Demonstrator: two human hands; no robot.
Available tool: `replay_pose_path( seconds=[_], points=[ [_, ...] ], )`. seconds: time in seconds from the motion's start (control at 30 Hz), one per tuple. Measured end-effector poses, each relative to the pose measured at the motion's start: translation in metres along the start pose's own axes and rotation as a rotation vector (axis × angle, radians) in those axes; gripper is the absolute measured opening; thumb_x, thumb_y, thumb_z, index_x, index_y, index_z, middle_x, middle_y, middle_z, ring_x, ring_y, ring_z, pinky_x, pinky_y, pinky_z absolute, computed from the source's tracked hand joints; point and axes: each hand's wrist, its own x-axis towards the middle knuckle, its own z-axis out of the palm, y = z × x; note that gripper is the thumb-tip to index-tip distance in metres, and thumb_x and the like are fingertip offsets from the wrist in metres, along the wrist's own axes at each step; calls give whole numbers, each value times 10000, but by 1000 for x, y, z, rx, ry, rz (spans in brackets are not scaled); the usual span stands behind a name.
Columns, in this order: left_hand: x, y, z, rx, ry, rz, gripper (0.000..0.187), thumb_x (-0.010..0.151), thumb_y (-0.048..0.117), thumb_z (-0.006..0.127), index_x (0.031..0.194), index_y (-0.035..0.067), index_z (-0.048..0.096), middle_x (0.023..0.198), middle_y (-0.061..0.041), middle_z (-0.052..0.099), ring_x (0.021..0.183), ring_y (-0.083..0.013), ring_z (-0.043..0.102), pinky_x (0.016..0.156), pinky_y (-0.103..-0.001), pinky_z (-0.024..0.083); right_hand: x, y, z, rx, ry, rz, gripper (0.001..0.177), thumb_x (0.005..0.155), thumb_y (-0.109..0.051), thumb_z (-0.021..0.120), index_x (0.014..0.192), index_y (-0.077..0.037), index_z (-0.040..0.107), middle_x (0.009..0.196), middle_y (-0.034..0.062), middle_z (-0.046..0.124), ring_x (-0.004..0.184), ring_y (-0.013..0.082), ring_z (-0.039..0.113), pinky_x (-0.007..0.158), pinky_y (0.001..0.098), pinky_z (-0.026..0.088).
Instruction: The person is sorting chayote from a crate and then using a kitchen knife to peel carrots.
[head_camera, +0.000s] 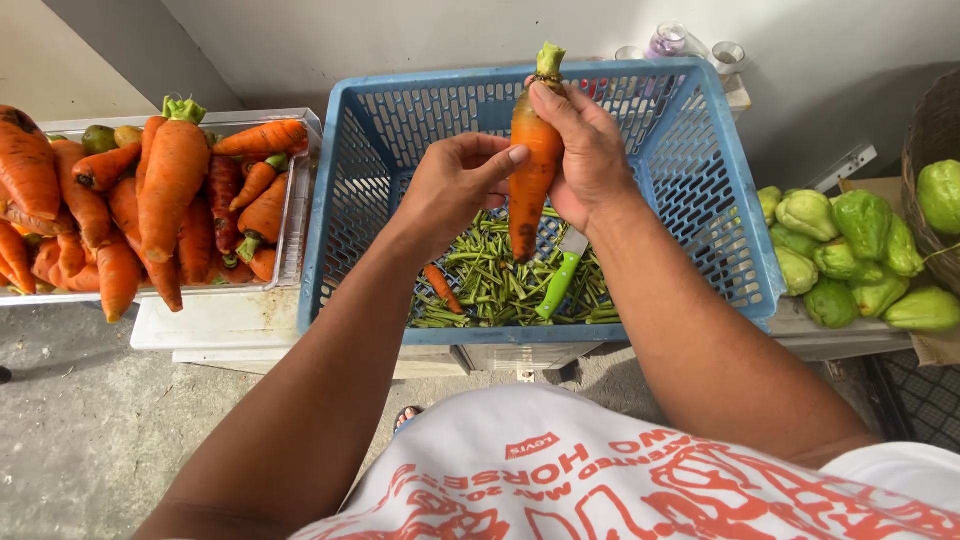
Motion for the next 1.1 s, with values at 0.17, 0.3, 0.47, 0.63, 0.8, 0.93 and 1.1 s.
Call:
replay_pose_path(
  seconds=[0.17,0.3,0.47,0.63,0.8,0.93,1.1],
  points=[
    [-11,3,-3,-79,-59,-125,589,933,455,652,1338,28,661,1144,-100,733,981,-166,638,807,-337,555,8,12,-1,20,30,6,432,961,-329,771,1242,-42,611,1125,66,614,1072,190,600,998,402,528],
    [-10,-29,-7,-116,2,-54,554,968,420,649,1345,14,635,1145,-133,759,1005,-197,705,861,-332,587,3,12,3,-486,-39,140,515,896,-354,765,1309,-123,562,1184,59,630,1128,161,621,1010,373,491],
    [-37,-42,-28,227,80,-338,407,978,367,630,1238,73,736,992,-68,782,843,-147,722,742,-324,592,17,57,-12,-677,77,479,582,746,-394,811,1206,-80,640,1076,102,725,908,222,745,803,432,639],
    [-59,-36,-68,425,287,-241,314,924,296,702,1136,79,784,856,-79,780,727,-136,706,680,-317,570,30,111,-24,-1330,-12,530,493,748,-426,852,1032,-32,772,1020,160,770,884,269,739,790,420,570],
    [-86,6,-110,468,388,-180,279,916,297,709,1071,77,785,854,-46,784,705,-113,709,663,-293,569,37,151,-25,-1647,-71,693,618,748,-472,883,1047,51,743,1079,225,755,959,321,751,843,434,580],
    [-112,21,-169,666,643,-107,307,960,377,716,971,78,784,782,-71,756,619,-152,662,601,-347,541,40,163,-13,-1782,-50,703,721,734,-564,889,1057,64,746,1135,230,738,1025,318,724,910,425,562],
    [-130,5,-239,885,802,114,283,957,343,741,884,72,774,738,-56,734,588,-151,648,578,-368,548,47,162,11,-1767,48,693,815,750,-593,877,1167,83,694,1198,257,707,1064,351,709,941,447,557]
  ],
)
